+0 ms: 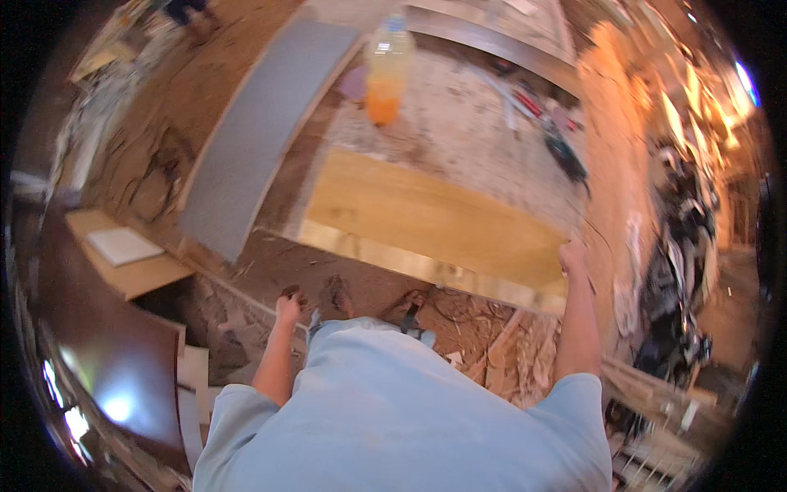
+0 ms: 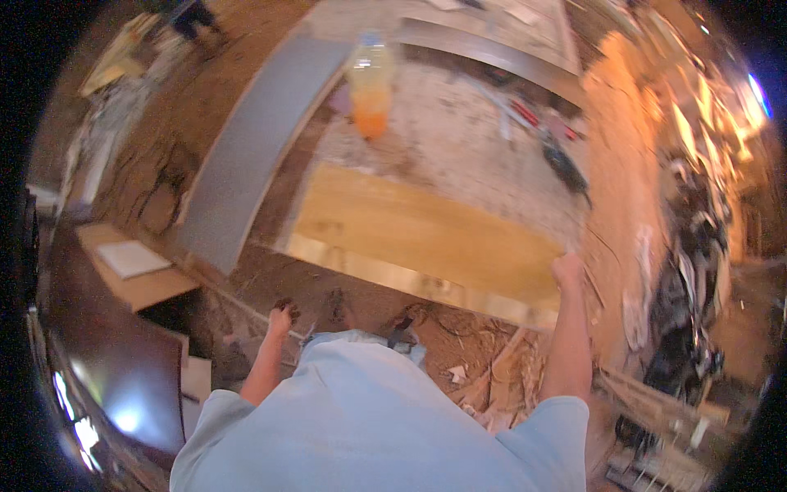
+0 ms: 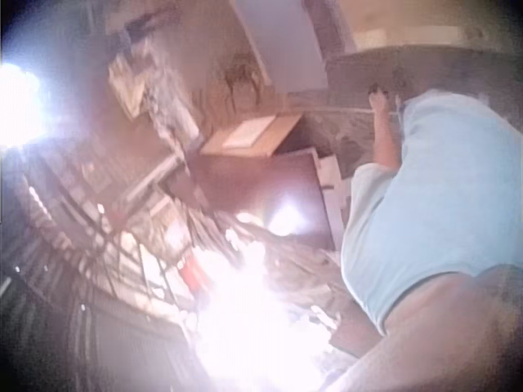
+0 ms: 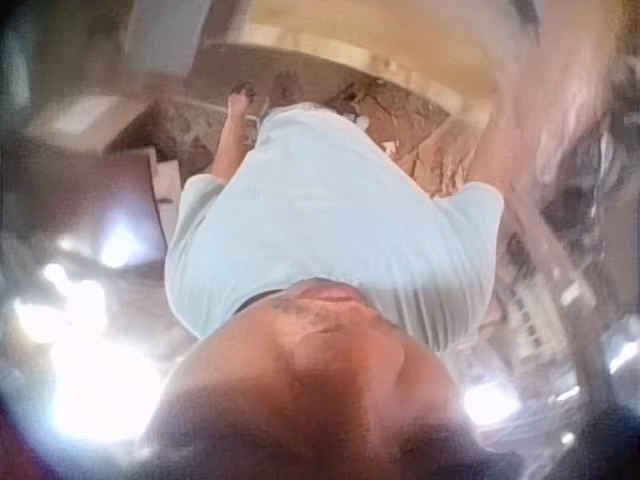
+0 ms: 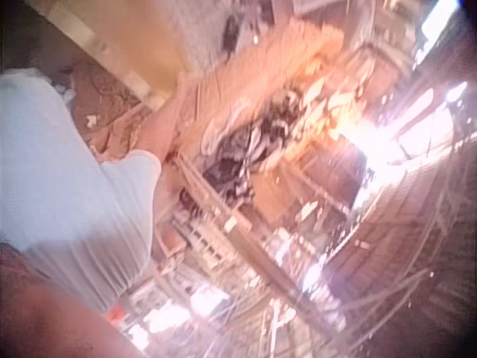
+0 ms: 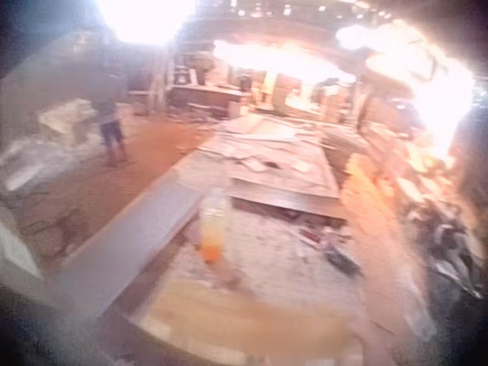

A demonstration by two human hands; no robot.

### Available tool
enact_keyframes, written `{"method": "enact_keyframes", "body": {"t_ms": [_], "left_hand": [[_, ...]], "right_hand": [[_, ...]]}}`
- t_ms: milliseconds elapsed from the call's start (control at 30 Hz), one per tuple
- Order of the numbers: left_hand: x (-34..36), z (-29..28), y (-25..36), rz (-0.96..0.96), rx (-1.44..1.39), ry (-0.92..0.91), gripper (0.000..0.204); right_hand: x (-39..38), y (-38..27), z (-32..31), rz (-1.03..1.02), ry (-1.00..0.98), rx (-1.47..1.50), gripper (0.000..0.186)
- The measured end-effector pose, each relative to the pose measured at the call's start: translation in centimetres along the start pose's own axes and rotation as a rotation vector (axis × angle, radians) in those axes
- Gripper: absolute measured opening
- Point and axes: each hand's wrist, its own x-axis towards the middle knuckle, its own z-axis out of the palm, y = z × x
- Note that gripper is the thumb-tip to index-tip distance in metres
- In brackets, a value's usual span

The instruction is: The person pours a liquid from a plastic bottle onto two different wood panels and uses a small board to spread the liquid across their surfaces.

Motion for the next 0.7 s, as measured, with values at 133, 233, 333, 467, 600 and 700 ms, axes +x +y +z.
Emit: {"method": "enact_keyframes", "body": {"t_ms": [133,233,333,467,600,700], "left_hand": [[-2.5,-4.2,-1.3,-0.001,-0.035,0.096,0.038],[-3.5,-6.9,-6.7,-0.171,-0.13,0.162,0.037],[-5.6,-8.4,-8.3,-0.232,-0.088,0.153,0.03],[-7.0,-10.3,-11.0,-0.355,-0.292,0.118,0.022],[-5.3,-14.0,-17.2,-0.311,-0.412,0.12,0.038],[-5.4,-6.9,-13.1,-0.189,-0.162,0.196,0.038]], "right_hand": [[-1.9,-18.2,2.3,-0.244,-0.041,0.024,0.032],[-9.7,-36.1,-1.8,-0.483,-0.166,0.173,0.041],[-13.1,-46.3,0.2,-0.784,-0.143,0.248,0.041],[-19.5,-54.5,-2.1,-1.044,-0.291,0.158,0.034],[-19.1,-50.5,-1.7,-1.348,-0.366,-0.333,0.018],[-12.7,-38.7,-0.7,-1.337,-0.393,-0.324,0.015]]}}
